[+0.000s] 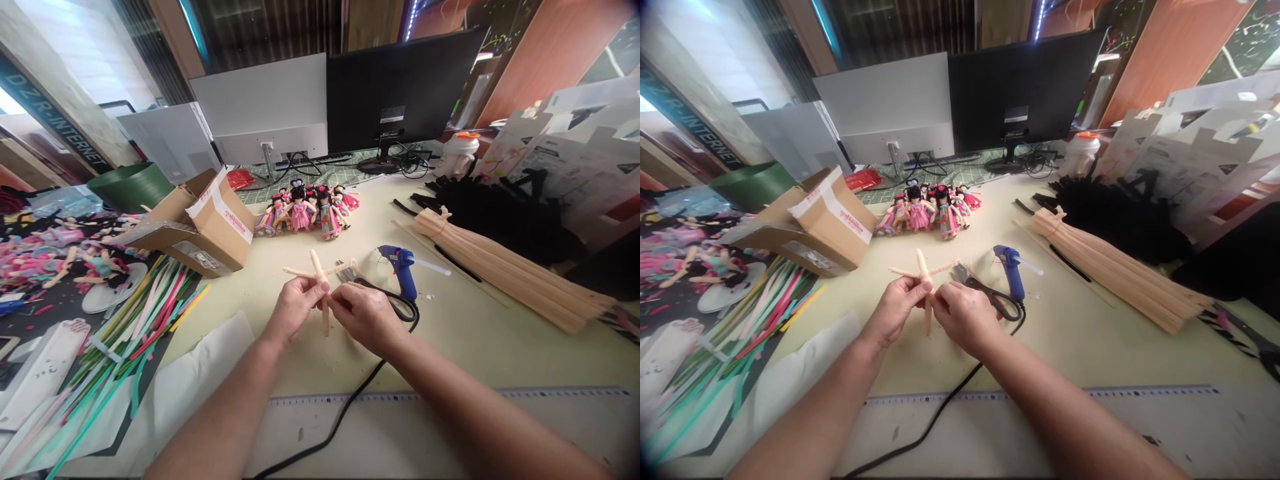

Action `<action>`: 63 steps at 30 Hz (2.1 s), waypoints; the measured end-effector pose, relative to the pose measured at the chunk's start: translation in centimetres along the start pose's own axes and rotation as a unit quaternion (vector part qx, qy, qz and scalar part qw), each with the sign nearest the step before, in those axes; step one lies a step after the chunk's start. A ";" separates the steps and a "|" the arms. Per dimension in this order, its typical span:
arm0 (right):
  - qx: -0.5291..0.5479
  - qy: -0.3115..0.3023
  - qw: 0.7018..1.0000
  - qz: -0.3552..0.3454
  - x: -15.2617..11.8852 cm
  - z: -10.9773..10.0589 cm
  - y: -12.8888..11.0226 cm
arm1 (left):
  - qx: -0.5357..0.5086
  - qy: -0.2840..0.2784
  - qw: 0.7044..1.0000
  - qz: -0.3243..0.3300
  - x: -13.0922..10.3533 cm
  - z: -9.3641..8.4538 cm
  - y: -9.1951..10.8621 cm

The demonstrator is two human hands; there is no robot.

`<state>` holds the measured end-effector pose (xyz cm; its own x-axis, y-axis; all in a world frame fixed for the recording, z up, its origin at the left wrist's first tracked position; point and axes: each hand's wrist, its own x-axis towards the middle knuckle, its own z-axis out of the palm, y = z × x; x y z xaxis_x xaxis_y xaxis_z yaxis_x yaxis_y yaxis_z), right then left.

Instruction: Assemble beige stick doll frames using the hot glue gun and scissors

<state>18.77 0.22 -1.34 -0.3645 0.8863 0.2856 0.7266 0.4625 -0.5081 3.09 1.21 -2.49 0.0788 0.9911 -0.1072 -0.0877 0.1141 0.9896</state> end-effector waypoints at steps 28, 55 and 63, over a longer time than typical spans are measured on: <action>0.375 -0.215 0.877 0.210 1.3 -2.7 0.3 | -0.060 0.037 0.997 0.005 0.6 -1.1 0.6; -0.152 -0.155 0.967 0.136 -0.1 -6.6 2.2 | -0.051 0.093 0.994 -0.013 2.0 -3.6 0.3; -0.255 -0.170 0.941 0.144 -2.2 -5.2 2.6 | -0.081 0.079 0.993 -0.014 2.1 -3.9 0.0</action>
<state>24.53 -0.61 0.95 -0.2119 0.9693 -0.1246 0.9772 0.2079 -0.0442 -0.61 3.53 -3.04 -0.0727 0.9843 -0.1609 -0.2470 0.1385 0.9591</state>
